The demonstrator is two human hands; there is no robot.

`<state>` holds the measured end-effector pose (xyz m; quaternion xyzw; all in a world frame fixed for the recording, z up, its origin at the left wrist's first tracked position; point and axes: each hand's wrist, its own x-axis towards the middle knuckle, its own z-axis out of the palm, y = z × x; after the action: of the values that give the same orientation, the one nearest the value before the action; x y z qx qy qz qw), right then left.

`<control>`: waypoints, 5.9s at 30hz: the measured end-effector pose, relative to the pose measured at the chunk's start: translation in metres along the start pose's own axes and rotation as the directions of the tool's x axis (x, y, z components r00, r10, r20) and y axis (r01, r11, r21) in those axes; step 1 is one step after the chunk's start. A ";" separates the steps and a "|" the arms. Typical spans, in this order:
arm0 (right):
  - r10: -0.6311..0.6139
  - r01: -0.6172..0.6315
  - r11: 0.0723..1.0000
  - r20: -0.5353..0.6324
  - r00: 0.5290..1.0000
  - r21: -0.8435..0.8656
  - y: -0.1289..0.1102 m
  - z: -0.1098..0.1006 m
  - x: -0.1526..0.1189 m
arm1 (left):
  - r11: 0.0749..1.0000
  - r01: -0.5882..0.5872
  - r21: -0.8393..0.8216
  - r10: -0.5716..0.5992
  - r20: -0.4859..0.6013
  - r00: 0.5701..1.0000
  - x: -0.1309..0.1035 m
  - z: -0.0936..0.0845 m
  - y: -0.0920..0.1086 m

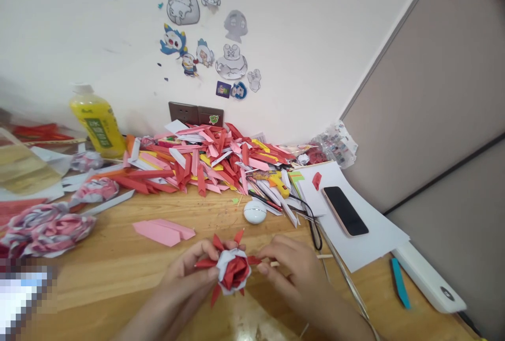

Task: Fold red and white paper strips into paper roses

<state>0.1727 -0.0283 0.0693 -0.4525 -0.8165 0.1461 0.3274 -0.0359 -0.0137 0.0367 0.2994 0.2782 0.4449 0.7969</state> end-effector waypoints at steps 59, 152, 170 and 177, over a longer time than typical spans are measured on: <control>-0.252 0.226 0.950 -0.098 0.963 -0.217 0.000 0.012 -0.001 | 0.935 -0.036 0.352 0.029 0.024 0.999 0.011 -0.001 -0.015; 0.085 -0.085 0.996 0.040 0.996 -0.017 0.000 0.019 -0.004 | 0.931 -0.087 0.356 0.045 0.126 0.991 0.014 -0.008 -0.022; -0.173 0.154 0.969 -0.085 0.981 -0.194 -0.003 0.021 -0.002 | 0.916 -0.073 0.394 0.045 0.080 0.996 0.012 -0.005 -0.020; -0.008 0.010 0.990 0.014 1.000 -0.141 -0.002 0.017 -0.003 | 0.926 -0.082 0.369 0.035 0.132 0.991 0.013 -0.006 -0.020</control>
<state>0.1612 -0.0307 0.0562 -0.4701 -0.8290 0.0896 0.2895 -0.0232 -0.0089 0.0163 0.4805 0.2992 0.3883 0.7272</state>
